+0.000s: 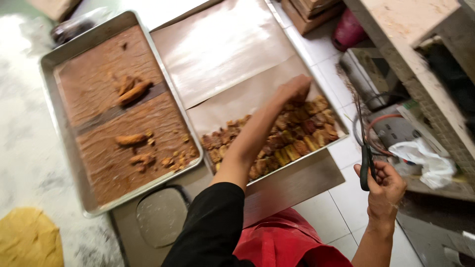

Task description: The person uses kitchen shears to cut small pieces from a tray of baked goods and places them onto a digital scale. After weighing, the pieces are transferred to a second tray. The person repeats this process multiple times throughout the clip.

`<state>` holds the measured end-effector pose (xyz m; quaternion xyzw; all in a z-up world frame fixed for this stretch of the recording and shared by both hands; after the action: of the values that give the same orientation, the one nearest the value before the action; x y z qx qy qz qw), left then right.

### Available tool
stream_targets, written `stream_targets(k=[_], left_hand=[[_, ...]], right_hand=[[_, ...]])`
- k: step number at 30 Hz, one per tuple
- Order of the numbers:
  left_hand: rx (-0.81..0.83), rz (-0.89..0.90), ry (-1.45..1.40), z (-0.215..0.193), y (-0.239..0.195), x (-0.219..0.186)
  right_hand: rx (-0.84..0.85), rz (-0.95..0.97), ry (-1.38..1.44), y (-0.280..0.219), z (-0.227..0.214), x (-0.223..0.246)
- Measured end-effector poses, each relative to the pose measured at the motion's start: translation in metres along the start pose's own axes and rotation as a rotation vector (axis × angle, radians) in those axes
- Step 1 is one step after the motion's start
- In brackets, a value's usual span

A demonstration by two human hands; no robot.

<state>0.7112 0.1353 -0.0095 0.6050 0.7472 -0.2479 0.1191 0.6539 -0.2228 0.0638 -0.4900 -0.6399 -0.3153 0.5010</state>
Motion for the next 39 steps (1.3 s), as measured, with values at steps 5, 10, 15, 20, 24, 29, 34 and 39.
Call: stream_targets(k=[5,10,15,20,24,29,34,39], left_hand=[[-0.449,0.195,-0.017,-0.026,-0.063,0.017],[-0.74,0.049,-0.228,-0.086,-0.217,0.146],[-1.241,-0.608,-0.157,-0.136,-0.423,0.327],[-1.221,-1.062,-0.19,-0.143,-0.511,0.43],[-1.172,-1.198,-0.536,-0.143,-0.502,0.483],[-1.16,-1.152,-0.717,-0.152,-0.472,0.501],[-1.032,-0.872,-0.449,-0.174,-0.466,0.486],[-1.022,-0.675,-1.093,-0.162,-0.515,0.446]], right_hand=[[0.179,-0.132,-0.076,-0.012,0.061,0.009],[0.3,-0.17,-0.056,-0.048,0.148,0.034],[0.411,-0.223,-0.079,-0.118,0.236,0.077],[0.425,-0.212,-0.106,-0.186,0.306,0.076],[0.449,-0.111,-0.173,-0.232,0.34,0.083],[0.391,-0.122,-0.313,-0.247,0.356,0.104],[0.391,-0.161,-0.274,-0.249,0.364,0.099],[0.435,-0.286,-0.611,-0.256,0.386,0.129]])
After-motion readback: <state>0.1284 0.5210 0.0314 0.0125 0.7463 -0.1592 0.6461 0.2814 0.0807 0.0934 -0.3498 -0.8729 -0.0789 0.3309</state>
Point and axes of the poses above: each hand's wrist, its own y-axis towards the middle knuckle, its own z-axis out of the palm, x = y × z, the point moved 8 cm from there along y, towards the middle knuckle, and after that the axes turned 1 degree about -z, right-handed, at the moved point
